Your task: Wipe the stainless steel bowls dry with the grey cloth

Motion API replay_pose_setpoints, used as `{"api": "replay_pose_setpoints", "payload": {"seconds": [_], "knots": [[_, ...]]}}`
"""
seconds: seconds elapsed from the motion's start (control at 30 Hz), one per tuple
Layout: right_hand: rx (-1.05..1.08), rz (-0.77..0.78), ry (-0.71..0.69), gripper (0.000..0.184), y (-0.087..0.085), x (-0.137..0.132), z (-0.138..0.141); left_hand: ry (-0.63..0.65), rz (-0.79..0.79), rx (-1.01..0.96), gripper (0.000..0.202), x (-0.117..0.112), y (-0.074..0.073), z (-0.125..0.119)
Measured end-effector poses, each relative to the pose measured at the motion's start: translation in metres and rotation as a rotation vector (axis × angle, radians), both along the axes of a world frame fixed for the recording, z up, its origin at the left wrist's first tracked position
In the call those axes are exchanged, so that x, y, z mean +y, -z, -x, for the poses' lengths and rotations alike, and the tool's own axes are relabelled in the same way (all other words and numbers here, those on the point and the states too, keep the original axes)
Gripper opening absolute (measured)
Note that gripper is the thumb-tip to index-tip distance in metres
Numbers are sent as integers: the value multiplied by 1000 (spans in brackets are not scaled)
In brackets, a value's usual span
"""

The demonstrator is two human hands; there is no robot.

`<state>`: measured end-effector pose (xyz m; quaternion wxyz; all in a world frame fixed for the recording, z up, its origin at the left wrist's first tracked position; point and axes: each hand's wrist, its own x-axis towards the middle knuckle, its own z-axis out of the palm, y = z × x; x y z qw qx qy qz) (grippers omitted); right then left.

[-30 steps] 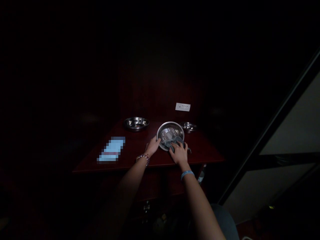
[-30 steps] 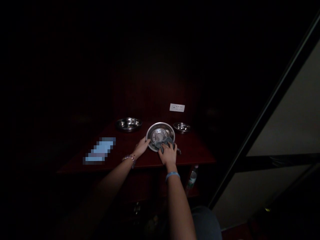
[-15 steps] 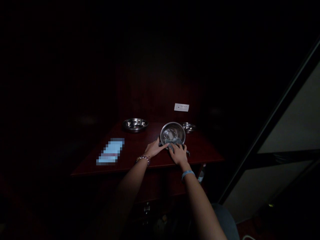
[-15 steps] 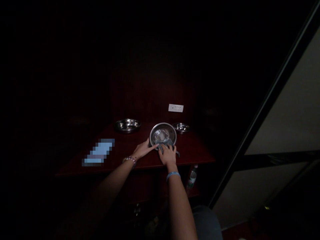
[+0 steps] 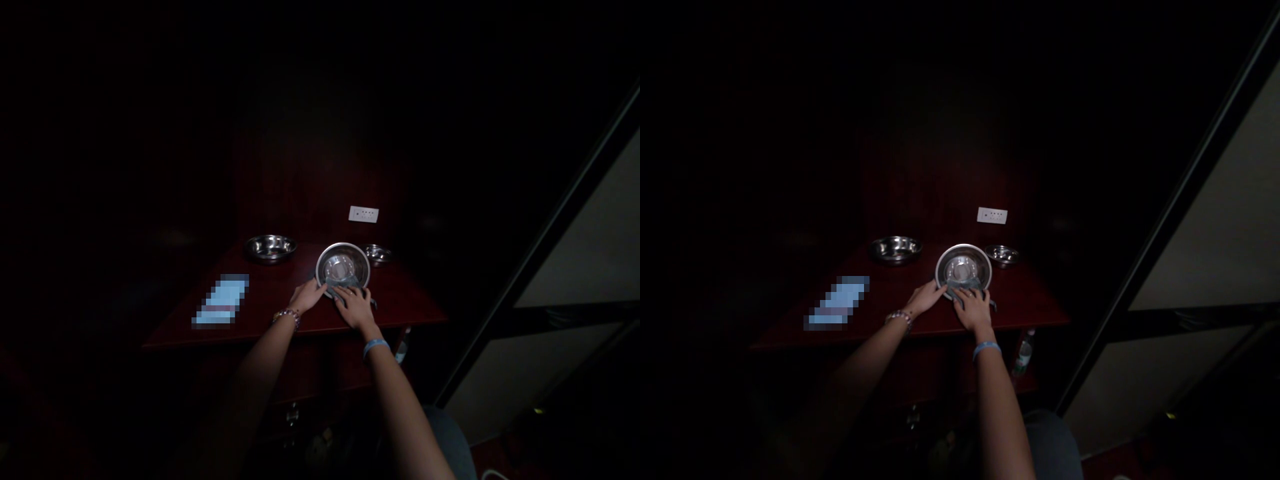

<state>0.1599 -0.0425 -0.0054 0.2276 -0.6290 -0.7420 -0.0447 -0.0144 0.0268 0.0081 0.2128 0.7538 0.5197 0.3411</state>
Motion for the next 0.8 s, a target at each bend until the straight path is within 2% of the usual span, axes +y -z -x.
{"api": "replay_pose_setpoints", "payload": {"seconds": [0.1, 0.43, 0.8], "knots": [[12, -22, 39, 42, 0, -1, 0, 33, -2, 75, 42, 0, -2, 0], [-28, -38, 205, 44, -3, -4, 5, 2, 40, 77, 47, 1, -2, -1], [-19, 35, 207, 48, -2, -2, 4, -1, -1, 149, 54, -1, -4, -1]]}}
